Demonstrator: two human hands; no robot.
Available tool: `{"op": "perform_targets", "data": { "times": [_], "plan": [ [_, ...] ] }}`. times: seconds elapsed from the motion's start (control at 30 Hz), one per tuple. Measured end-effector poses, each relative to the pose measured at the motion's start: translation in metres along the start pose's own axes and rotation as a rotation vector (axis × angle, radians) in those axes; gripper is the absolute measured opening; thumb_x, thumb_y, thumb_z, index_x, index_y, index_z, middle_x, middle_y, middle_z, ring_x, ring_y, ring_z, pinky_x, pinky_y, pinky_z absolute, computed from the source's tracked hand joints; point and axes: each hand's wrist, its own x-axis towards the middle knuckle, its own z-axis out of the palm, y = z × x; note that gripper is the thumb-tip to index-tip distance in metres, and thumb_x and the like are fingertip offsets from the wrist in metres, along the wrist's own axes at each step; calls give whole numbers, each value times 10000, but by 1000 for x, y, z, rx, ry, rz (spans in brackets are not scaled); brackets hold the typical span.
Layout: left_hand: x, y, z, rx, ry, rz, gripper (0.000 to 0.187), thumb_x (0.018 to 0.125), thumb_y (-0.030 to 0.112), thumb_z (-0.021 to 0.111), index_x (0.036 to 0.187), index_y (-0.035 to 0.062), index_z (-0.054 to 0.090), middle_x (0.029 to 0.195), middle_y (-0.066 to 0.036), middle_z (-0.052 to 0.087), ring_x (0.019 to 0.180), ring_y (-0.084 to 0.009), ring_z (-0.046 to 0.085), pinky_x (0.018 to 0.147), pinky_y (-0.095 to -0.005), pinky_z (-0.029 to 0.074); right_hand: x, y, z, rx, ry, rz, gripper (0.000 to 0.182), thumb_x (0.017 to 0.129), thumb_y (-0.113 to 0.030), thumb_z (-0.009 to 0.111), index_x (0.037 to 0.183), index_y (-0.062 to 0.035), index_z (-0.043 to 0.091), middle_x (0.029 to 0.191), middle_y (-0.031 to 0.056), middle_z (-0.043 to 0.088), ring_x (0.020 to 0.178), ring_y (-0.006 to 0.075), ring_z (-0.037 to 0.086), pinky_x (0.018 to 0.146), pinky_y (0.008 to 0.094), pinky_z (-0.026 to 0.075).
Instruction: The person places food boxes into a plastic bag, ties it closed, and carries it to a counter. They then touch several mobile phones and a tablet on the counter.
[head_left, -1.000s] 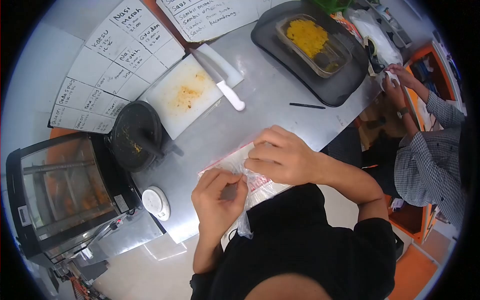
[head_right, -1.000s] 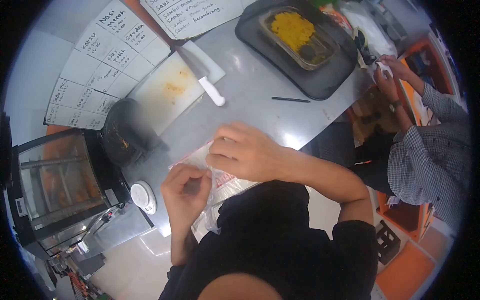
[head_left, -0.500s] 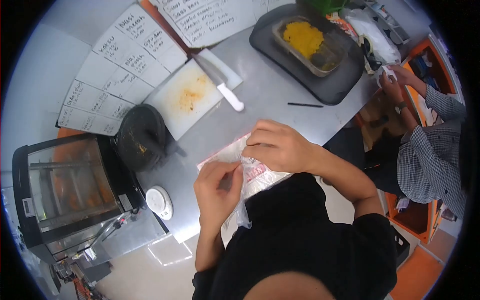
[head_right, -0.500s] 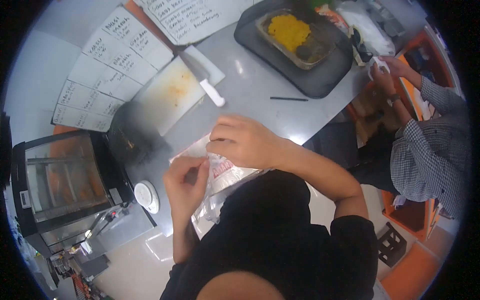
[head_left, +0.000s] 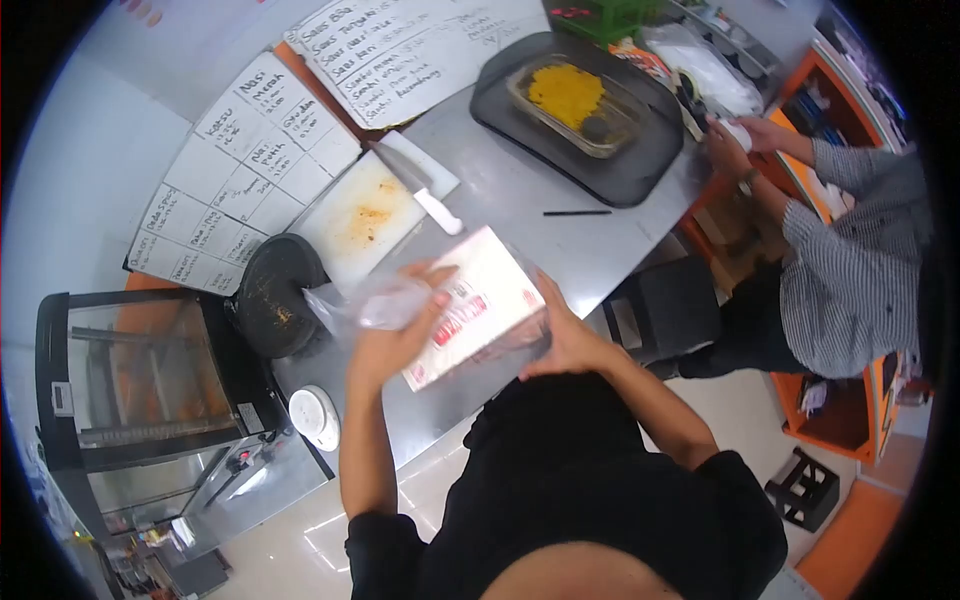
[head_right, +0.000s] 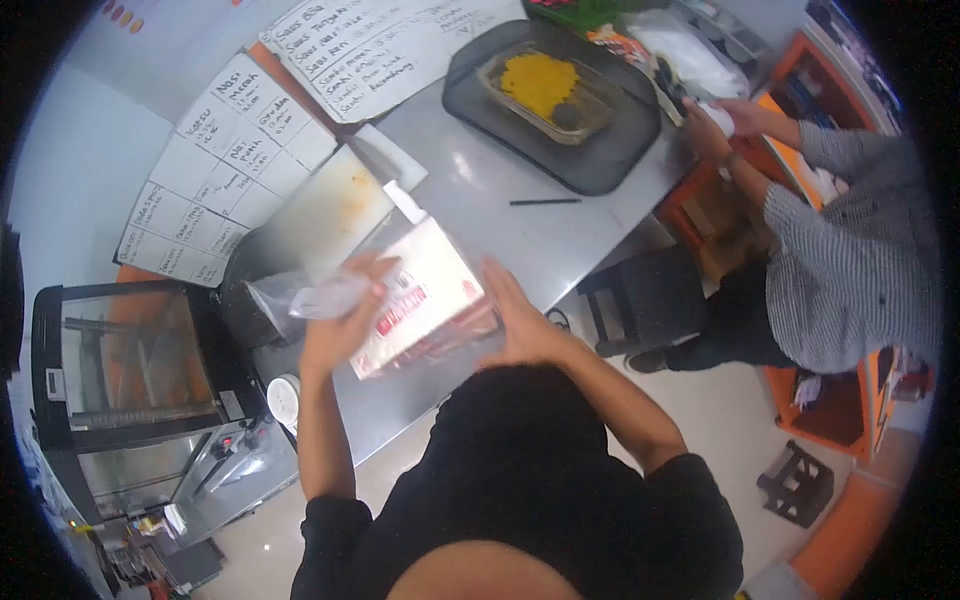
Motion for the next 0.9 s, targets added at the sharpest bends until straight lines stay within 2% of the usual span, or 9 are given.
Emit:
{"op": "perform_targets", "data": {
  "times": [0.07, 0.3, 0.4, 0.47, 0.57, 0.67, 0.73, 0.83, 0.9],
  "plan": [
    [8, 6, 0, -213, 119, 38, 297, 1003, 269, 532, 1093, 56, 718, 1046, -199, 691, 957, -332, 663, 855, -370, 494, 24, 11, 0, 160, 48, -126, 1441, 533, -465, 935, 1531, 25, 19, 1581, 257, 103, 1475, 382, 126, 1198, 436, 153],
    [6, 7, 0, -447, -27, -175, 362, 1030, 301, 498, 1136, 14, 692, 1218, -107, 659, 1071, -216, 607, 950, -336, 446, 41, -2, -25, 103, -105, -205, 1460, 497, -493, 938, 1537, -7, 36, 1533, 232, 208, 1434, 358, 225, 1183, 424, 192],
    [-5, -9, 11, -376, 195, -47, 398, 1008, 326, 522, 1208, 5, 645, 1163, -89, 679, 1079, -189, 622, 940, -330, 466, 34, 4, -14, 41, 4, -318, 1407, 526, -461, 926, 1536, -15, 54, 1520, 242, 222, 1418, 376, 258, 1169, 439, 231],
    [-29, -53, 39, -1161, 629, -9, 491, 1012, 380, 503, 1281, -23, 579, 1233, -132, 638, 1138, -250, 594, 1003, -358, 454, 33, 1, -13, 19, 24, -338, 1366, 537, -421, 915, 1524, 15, 77, 1487, 254, 271, 1399, 383, 285, 1162, 436, 239],
    [-64, -69, 88, -1564, 581, -334, 626, 988, 452, 495, 1390, -26, 447, 1338, -164, 559, 1198, -275, 569, 1019, -385, 469, 25, 0, -6, 10, 51, -261, 1307, 562, -360, 896, 1512, 43, 96, 1459, 268, 313, 1384, 395, 305, 1159, 434, 241],
    [-96, -145, 154, -1013, 472, -178, 529, 983, 341, 535, 1369, -11, 449, 1304, -138, 579, 1124, -266, 617, 939, -390, 544, 24, -2, -11, 32, 18, -179, 1308, 573, -328, 893, 1519, 39, 68, 1491, 277, 275, 1415, 394, 258, 1178, 428, 210],
    [-96, -124, 156, -1191, 543, -248, 514, 979, 333, 545, 1351, -11, 461, 1302, -147, 578, 1114, -261, 623, 910, -379, 559, 27, 1, -17, 59, -15, -178, 1328, 569, -316, 897, 1524, 37, 44, 1516, 283, 244, 1443, 389, 217, 1191, 422, 185],
    [-98, -129, 174, -1402, 673, -491, 493, 974, 317, 557, 1336, -7, 473, 1290, -152, 584, 1105, -254, 628, 897, -372, 565, 30, 15, -33, 252, -144, -267, 1247, 695, -417, 832, 1538, 21, 25, 1582, 239, 164, 1482, 351, 138, 1208, 402, 138],
    [-104, -124, 176, -1435, 726, -669, 488, 972, 309, 558, 1338, -3, 475, 1282, -148, 591, 1106, -250, 628, 914, -376, 557, 25, 24, -38, 827, -63, 102, 1034, 890, -491, 647, 1551, -7, 16, 1626, 159, 84, 1501, 295, 73, 1215, 389, 94]
  ]
}}
